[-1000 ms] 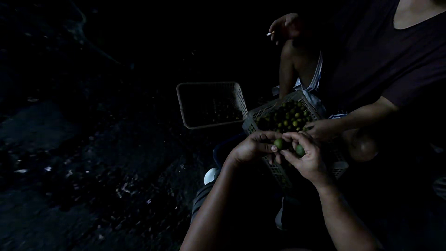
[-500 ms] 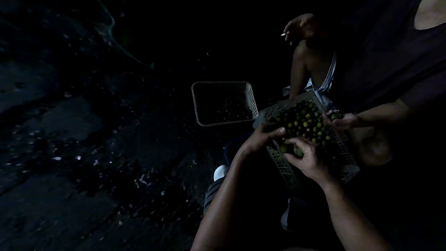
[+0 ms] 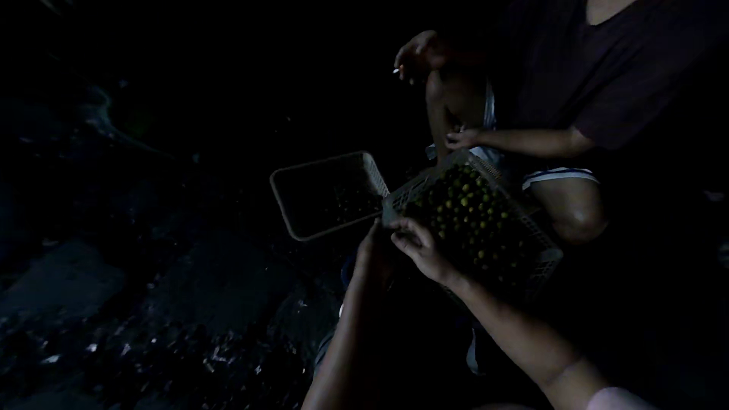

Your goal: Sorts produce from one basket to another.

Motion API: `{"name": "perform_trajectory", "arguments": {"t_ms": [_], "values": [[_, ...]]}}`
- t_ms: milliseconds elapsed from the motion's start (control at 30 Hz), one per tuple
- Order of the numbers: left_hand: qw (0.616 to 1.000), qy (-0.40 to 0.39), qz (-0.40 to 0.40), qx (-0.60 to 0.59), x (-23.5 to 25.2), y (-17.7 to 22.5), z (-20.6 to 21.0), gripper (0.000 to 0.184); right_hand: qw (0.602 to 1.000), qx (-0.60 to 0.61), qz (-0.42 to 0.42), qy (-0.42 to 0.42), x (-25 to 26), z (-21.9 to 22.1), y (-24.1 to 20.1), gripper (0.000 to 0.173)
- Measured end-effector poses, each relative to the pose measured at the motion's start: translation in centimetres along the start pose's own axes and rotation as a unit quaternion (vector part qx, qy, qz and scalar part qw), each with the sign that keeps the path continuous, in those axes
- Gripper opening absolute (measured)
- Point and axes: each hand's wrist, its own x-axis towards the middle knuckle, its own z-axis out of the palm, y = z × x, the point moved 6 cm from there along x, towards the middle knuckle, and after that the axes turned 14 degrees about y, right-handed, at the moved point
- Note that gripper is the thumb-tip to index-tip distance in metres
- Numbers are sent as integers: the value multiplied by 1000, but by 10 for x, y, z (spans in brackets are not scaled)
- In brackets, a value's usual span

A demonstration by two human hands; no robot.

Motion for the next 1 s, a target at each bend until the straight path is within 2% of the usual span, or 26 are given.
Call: {"name": "perform_trajectory", "arguments": {"t_ms": [67,133,300,367,500,567,633,700,767,800,867,900,1000], "values": [[998,55,8,-5,15,10,-20,38,998,-68,-16,6,4,-14,12,33],[992,118,50,15,34,27,-44,34,988,-153,-5,28,14,-37,39,29],[970,147,164,105,86,93,-71,43,951,-273,94,109,39,-104,111,30],[962,157,192,116,92,121,-71,39,940,-303,103,116,45,-115,126,30],[956,156,216,127,59,147,-48,27,914,-382,100,88,57,-104,141,34],[964,151,205,81,33,143,-26,21,893,-434,78,91,57,-94,142,39],[975,132,178,24,4,130,-7,29,877,-464,86,87,57,-84,143,48],[982,112,152,-11,-18,117,5,36,858,-495,103,89,61,-76,142,49],[983,106,150,-9,-36,102,10,27,853,-501,118,89,64,-73,139,49],[986,79,147,-3,-42,93,10,26,853,-502,114,88,65,-73,138,51],[990,40,135,0,-49,72,8,30,859,-498,91,82,65,-75,141,55],[991,44,124,14,-54,62,4,33,860,-499,75,69,63,-76,142,53],[994,78,79,26,-53,33,-9,34,864,-498,-4,69,59,-83,147,29]]}}
